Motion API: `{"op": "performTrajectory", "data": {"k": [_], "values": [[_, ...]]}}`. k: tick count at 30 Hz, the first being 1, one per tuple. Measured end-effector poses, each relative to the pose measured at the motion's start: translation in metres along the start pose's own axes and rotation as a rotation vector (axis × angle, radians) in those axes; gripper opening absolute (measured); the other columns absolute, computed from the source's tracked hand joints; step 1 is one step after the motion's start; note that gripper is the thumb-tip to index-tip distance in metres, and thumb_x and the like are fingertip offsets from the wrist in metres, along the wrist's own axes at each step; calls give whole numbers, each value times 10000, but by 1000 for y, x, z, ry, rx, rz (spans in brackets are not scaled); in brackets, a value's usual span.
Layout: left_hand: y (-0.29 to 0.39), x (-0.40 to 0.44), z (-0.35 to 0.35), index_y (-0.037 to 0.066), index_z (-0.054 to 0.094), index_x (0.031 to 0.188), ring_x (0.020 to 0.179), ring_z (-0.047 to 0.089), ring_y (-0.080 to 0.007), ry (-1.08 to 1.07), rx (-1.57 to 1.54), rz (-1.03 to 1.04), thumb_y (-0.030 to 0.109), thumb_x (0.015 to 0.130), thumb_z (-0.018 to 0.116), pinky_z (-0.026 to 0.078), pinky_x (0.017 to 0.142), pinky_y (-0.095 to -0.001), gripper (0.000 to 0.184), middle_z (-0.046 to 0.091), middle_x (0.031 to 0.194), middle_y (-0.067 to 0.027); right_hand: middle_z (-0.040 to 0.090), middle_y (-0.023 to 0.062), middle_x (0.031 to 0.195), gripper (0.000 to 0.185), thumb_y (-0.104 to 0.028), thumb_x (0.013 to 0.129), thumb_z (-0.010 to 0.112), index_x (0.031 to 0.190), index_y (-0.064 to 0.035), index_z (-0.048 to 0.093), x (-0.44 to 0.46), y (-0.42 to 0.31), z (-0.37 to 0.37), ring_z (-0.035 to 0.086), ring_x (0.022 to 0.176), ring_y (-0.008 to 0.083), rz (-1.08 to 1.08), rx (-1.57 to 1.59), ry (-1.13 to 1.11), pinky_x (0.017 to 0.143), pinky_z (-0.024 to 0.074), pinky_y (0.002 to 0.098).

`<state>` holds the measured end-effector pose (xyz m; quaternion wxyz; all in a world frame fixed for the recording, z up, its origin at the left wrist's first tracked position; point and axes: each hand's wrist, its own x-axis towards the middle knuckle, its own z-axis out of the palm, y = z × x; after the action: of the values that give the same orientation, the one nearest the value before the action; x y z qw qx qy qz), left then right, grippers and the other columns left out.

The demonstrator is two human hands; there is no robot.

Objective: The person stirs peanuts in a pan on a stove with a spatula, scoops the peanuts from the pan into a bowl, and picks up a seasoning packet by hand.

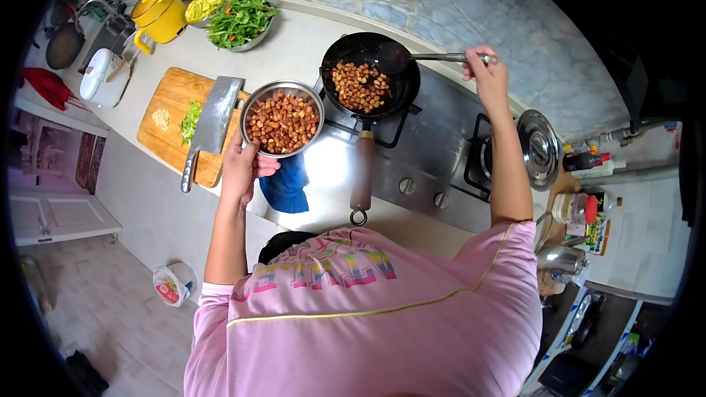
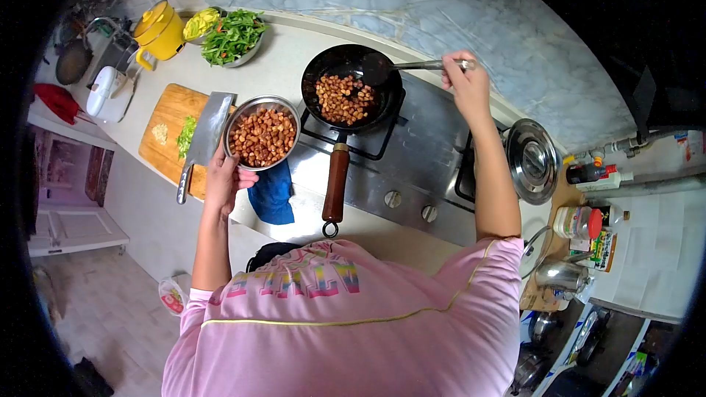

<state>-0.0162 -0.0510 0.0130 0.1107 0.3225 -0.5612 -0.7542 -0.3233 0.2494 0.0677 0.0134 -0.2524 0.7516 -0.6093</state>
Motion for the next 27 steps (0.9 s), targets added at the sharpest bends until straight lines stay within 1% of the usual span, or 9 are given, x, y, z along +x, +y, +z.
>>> {"op": "performTrajectory", "data": {"k": [2, 9, 12, 15, 18, 21, 22, 25, 27], "values": [[0, -4, 0, 57, 341, 1298, 515, 621, -174, 8, 17, -13, 74, 888, 353, 520, 435, -233, 411, 618, 702, -130, 528, 7, 653, 141, -150, 867, 548, 844, -12, 559, 3, -3, 15, 484, 553, 62, 7, 2, -29, 500, 406, 206], [-5, -8, -5, 55, 327, 1312, 522, 623, -172, 16, 13, -48, 70, 885, 349, 522, 439, -226, 428, 621, 711, -132, 529, 6, 641, 135, -147, 864, 543, 839, -16, 561, 4, -10, 54, 491, 550, 63, 30, 37, -155, 509, 419, 206], [-4, -11, -5, 55, 323, 1316, 525, 624, -171, 15, 0, -30, 73, 886, 350, 522, 441, -225, 431, 621, 710, -131, 535, 23, 681, 120, -119, 870, 524, 844, -5, 551, -3, -19, 64, 498, 564, 67, 28, 23, -203, 508, 423, 202], [-7, -11, -7, 57, 322, 1317, 526, 624, -169, 17, -7, -20, 75, 887, 347, 522, 442, -224, 432, 622, 711, -131, 529, -5, 626, 134, -151, 858, 540, 835, -21, 564, -9, -36, 73, 497, 563, 68, 2, 11, -240, 512, 421, 218], [-6, -11, -5, 57, 322, 1317, 527, 624, -168, 13, -4, -26, 74, 887, 343, 523, 443, -223, 431, 623, 711, -129, 537, 30, 599, 145, -183, 840, 544, 829, -40, 572, -14, -57, 85, 500, 540, 109, -35, -152, -283, 508, 413, 262], [-6, -12, -5, 58, 322, 1317, 528, 623, -166, 5, 0, -27, 75, 887, 343, 523, 442, -223, 431, 623, 715, -129, 510, -1, 592, 144, -171, 856, 537, 842, -32, 571, -17, -71, 93, 491, 538, 74, -239, -326, -333, 507, 404, 225], [-7, -12, -5, 58, 323, 1317, 529, 623, -167, 8, -2, -33, 76, 887, 345, 523, 442, -223, 431, 623, 715, -130, 506, 7, 585, 157, -194, 852, 538, 843, -41, 572, -16, -75, 95, 497, 529, 81, -258, -359, -340, 504, 412, 235], [-7, -12, -5, 58, 322, 1317, 532, 624, -169, 19, -8, -41, 78, 887, 349, 523, 444, -225, 431, 621, 714, -132, 514, 0, 596, 143, -184, 855, 535, 841, -48, 577, -7, -65, 91, 502, 538, 75, -150, -349, -326, 498, 414, 230], [-7, -13, -6, 58, 320, 1318, 534, 625, -171, 19, -8, -34, 79, 887, 354, 523, 446, -227, 433, 619, 714, -132, 539, 0, 623, 122, -165, 866, 535, 824, -57, 571, 8, -47, 78, 513, 540, 71, 95, -76, -273, 501, 431, 200]]}}
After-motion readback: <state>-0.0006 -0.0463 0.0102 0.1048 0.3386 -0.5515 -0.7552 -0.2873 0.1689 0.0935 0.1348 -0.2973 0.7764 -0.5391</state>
